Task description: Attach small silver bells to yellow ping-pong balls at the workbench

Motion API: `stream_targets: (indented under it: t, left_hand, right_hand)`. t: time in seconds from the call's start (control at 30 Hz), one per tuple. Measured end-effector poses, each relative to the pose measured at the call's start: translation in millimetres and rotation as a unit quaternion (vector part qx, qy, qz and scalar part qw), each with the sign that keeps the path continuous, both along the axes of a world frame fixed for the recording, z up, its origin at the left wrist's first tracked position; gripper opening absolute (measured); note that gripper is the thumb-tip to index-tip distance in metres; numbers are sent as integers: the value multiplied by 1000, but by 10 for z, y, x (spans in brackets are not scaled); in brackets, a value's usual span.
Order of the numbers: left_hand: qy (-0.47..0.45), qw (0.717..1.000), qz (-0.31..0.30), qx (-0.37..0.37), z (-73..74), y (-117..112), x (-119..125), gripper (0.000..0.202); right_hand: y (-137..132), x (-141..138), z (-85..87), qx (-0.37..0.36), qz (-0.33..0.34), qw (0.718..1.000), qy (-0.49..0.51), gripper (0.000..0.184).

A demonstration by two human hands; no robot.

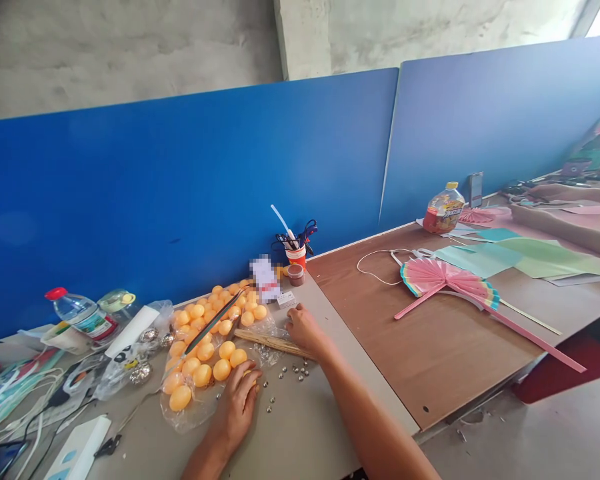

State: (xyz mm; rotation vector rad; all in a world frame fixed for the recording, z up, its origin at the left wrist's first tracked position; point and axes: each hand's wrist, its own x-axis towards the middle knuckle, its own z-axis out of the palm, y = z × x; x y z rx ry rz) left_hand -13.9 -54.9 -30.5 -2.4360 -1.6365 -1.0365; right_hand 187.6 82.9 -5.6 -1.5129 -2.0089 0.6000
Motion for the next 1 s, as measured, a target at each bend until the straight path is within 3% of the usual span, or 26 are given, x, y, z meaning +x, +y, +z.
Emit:
stream_targets:
  t: [0.17,0.3,0.43,0.5,0.67,1.0]
  left_hand:
    - [-36,999,-4,-1,65,-22,2,27]
    - [-82,996,-3,24,128,-28,-25,25]
    - [-131,991,13,39,183,-25,-78,29]
    - [-156,987,32,34,209,-22,-106,31]
    - [-214,972,90,21,251,8,-164,40]
    - [-272,948,164,36,326,37,-296,43]
  right_hand:
    - [-106,-74,217,105,7,977,184,15]
    - [-312,-303,316,167,92,940,285,16]
    - [-476,-567,213,177,220,930,234,18]
    - [-502,-636,143,183,244,932,194,18]
    - [-481,-613,59,208,231,941,135,9]
    - [-504,-513,131,241,241,931,132,18]
